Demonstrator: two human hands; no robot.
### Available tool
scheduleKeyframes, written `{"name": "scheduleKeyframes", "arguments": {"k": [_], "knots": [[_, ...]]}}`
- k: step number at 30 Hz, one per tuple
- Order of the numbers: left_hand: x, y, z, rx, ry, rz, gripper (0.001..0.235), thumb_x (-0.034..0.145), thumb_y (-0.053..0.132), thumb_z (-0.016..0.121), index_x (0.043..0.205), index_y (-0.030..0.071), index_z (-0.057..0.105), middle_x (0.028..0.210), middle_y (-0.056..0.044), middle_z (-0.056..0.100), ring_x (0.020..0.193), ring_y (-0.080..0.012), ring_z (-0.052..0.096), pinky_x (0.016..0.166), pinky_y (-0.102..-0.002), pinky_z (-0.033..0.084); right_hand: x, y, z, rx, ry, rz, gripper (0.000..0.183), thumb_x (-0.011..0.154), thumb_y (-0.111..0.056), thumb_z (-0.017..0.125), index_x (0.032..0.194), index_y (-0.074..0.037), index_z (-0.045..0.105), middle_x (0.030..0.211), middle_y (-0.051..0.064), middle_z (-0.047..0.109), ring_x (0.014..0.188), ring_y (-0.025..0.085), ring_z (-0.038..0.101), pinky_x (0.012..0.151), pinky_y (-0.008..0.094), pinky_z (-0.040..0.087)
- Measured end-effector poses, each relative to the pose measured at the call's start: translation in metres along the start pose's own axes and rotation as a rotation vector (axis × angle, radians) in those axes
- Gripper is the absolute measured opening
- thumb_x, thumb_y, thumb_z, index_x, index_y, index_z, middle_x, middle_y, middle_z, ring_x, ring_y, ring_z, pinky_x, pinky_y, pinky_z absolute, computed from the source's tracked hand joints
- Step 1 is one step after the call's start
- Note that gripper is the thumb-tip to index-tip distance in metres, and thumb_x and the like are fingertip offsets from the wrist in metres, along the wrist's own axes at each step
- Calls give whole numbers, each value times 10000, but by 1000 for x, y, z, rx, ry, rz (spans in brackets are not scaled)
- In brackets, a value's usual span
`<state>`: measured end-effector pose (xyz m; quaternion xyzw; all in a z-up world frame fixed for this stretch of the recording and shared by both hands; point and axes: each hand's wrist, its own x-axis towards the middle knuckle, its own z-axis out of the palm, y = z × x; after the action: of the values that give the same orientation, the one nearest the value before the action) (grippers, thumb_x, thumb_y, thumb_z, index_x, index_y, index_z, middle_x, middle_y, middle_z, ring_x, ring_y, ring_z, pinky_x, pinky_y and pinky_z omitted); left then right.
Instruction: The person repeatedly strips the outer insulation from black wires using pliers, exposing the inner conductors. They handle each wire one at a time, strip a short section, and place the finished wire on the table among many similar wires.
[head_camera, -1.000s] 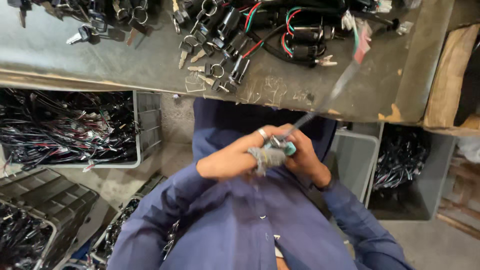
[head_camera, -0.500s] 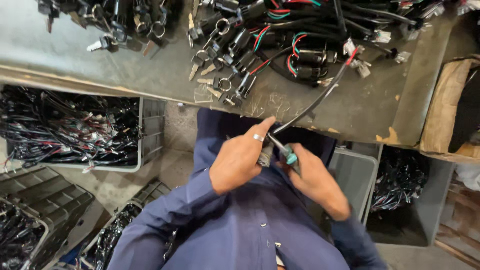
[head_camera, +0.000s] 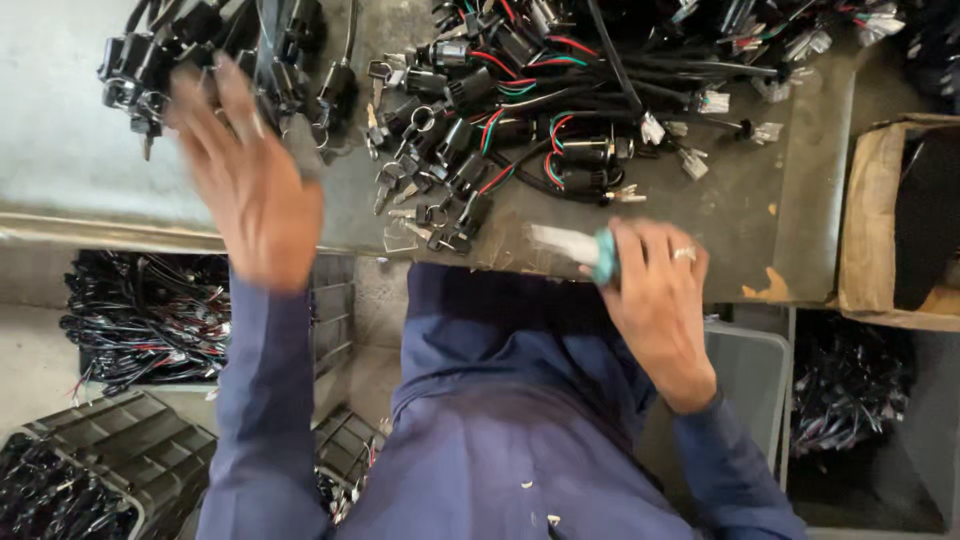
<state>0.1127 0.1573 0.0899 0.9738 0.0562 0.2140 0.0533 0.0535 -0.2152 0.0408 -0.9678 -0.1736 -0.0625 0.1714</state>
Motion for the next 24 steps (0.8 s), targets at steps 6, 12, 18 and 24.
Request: {"name": "scheduleKeyframes", "arguments": {"k": [6,12,18,24], "knots": [[75,85,62,-511,-293,416,429,955,65,660,1380,81,599,1443,-191,512,1328,-377,487,1123,-500,416,9,-7,22,-110,121,-23,461,1008,-151,646,1431,2,548,1450,153,590,1405,311,512,1207,488,332],[109,137,108,-312,-17,881,491,723,36,704,1202,141,699,1296,-55,565,1289,-303,473,1076,-547,333,0,4,6,96,61,-32,479,959,-74,645,1428,-17,563,1500,137,559,1448,307,474,1228,501,315],[123,152,74,-313,8,989,200,918,121,722,1112,79,693,1212,-73,606,1145,-301,566,899,-493,449,23,6,3,117,304,-68,383,974,-13,687,1352,-26,632,1463,146,580,1417,319,512,1203,478,372],[115,136,55,-431,-188,762,357,850,146,720,1190,46,671,1074,-131,649,1005,-347,618,828,-465,478,24,-22,10,644,383,38,277,998,8,674,1268,-52,677,1299,100,658,1170,261,666,986,355,551]]}}
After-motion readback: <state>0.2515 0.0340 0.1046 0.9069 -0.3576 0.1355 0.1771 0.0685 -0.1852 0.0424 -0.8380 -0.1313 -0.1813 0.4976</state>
